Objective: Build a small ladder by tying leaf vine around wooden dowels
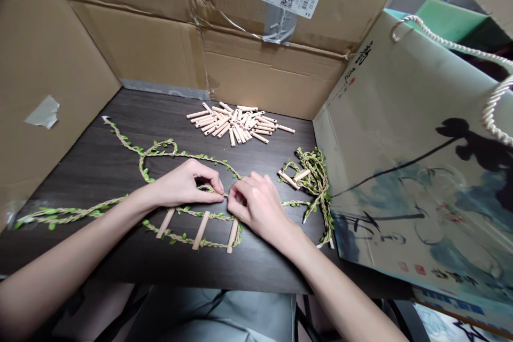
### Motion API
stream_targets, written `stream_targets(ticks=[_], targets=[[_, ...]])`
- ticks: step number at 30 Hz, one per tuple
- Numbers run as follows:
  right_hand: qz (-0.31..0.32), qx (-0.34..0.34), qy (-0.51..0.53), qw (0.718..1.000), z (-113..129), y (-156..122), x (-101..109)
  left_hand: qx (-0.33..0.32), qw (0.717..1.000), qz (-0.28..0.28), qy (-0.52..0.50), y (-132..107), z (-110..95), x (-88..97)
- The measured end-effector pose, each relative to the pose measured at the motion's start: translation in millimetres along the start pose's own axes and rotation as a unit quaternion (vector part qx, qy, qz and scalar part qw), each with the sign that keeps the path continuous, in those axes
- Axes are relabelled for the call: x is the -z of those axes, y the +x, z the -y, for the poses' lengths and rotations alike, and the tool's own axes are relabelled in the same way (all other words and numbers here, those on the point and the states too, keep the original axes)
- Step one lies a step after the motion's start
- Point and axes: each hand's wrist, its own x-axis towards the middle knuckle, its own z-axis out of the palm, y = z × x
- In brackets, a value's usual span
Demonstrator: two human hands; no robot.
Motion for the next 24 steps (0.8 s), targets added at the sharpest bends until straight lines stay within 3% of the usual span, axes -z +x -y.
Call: stream_targets(ticks=[5,11,15,24], targets=[[0.003,0.014,0.009,1.0,-3.0,-0.8,1.6,0.01,1.0,0.004,0.007,0.5,-1.7,0.3],[0.002,0.02,0.136,0.99,-4.9,-0.1,19.3,-0.006,0.998,0.046,0.046,-1.6,-13.5,6.8],[-0.035,-0.042,0.084,0.995,-10.3,-0.6,24.8,-0.025,0.994,0.066,0.082,-4.3,-21.1,13.8],[0.022,-0.071,0.084,0.994,-9.1,-1.9,24.4,0.006,0.989,0.122,0.079,-8.1,-28.4,20.6]])
